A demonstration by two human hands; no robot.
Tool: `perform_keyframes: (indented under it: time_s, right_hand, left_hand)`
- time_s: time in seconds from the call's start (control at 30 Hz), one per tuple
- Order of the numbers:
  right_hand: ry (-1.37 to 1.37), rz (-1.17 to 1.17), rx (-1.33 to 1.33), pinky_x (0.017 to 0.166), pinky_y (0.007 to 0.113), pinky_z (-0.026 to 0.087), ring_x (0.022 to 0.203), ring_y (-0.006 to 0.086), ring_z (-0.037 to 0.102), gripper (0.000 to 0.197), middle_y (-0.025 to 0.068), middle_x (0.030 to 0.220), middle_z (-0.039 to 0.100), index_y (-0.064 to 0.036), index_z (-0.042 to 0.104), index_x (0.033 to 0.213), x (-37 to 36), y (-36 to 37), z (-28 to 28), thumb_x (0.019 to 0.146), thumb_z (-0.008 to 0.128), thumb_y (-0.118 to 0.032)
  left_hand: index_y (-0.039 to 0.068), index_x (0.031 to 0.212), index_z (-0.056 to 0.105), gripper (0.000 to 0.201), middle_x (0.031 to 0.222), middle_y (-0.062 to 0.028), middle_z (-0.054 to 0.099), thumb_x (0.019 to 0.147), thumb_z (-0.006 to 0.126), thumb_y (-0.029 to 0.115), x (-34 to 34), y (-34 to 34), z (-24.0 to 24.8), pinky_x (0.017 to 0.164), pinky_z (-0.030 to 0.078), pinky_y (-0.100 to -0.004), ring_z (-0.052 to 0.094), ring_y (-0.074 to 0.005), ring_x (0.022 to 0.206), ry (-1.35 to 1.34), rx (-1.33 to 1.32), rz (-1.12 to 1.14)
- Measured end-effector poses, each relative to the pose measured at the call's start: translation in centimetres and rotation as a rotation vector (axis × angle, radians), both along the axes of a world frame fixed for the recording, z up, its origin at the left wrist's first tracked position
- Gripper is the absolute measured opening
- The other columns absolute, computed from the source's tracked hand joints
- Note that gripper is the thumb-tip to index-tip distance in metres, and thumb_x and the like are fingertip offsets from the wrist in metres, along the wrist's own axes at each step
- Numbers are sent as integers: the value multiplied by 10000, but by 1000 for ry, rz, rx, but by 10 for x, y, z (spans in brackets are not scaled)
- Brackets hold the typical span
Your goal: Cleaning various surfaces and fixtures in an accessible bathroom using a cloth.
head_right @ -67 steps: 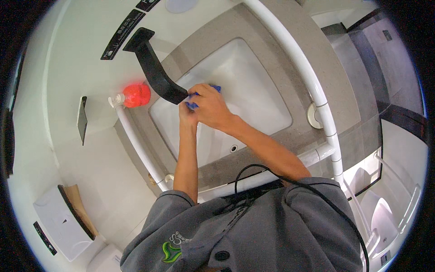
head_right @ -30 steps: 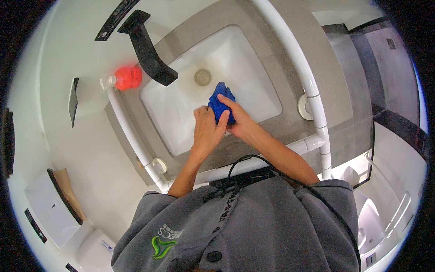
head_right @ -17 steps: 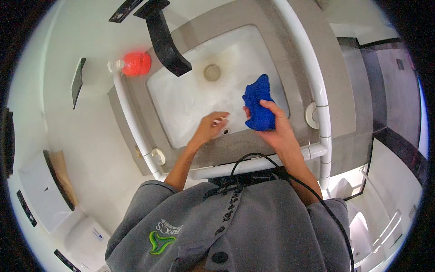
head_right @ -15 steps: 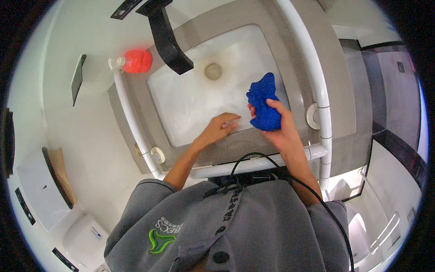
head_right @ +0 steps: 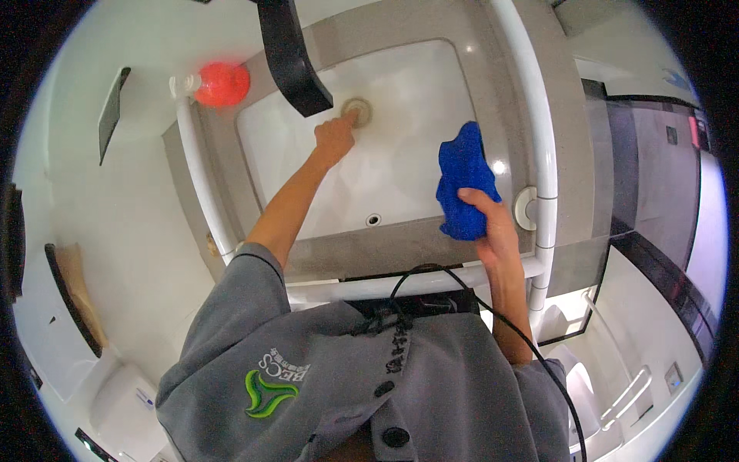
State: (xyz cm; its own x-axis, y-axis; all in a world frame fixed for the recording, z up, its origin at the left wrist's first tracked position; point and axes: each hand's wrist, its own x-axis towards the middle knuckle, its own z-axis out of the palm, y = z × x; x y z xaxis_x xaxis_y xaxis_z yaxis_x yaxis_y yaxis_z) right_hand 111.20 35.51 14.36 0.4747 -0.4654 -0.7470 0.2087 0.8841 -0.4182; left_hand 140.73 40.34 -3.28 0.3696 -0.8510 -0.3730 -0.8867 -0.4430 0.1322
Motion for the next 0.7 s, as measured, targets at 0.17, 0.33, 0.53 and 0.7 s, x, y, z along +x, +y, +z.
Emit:
perform_keyframes:
  time_s: [0.17, 0.33, 0.53, 0.7]
  right_hand:
    - [1153, 990, -1186, 674, 379, 505, 783, 294, 630, 576, 246, 952, 597, 68, 454, 1174, 30, -9, -18, 672, 614, -166]
    - [1126, 1484, -1319, 641, 410, 513, 782, 343, 626, 525, 242, 822, 607, 66, 514, 1068, 56, 2, -59, 603, 623, -152]
    - [463, 1714, -1357, 691, 474, 487, 777, 384, 598, 456, 216, 823, 600, -20, 532, 1003, 130, 54, -105, 589, 609, -194]
    - [451, 1511, -1469, 712, 472, 485, 844, 380, 579, 660, 221, 947, 543, -78, 451, 1238, 183, 79, -123, 603, 611, -159]
  left_hand:
    - [247, 1204, 481, 428, 746, -55, 645, 801, 474, 100, -1, 0, -2, 518, 446, -365, 643, -238, 661, -105, -36, -185]
    - [287, 1264, 429, 473, 783, -55, 655, 826, 450, 111, -4, 6, -21, 543, 455, -364, 645, -240, 678, -92, 69, -54]
    - [269, 1313, 379, 554, 844, -111, 649, 783, 512, 181, 5, 13, 2, 695, 480, -412, 631, -280, 839, 139, 46, 156]
    - [215, 1281, 428, 529, 833, -135, 642, 763, 535, 227, 29, 53, 26, 734, 480, -445, 619, -315, 848, 278, -125, 486]
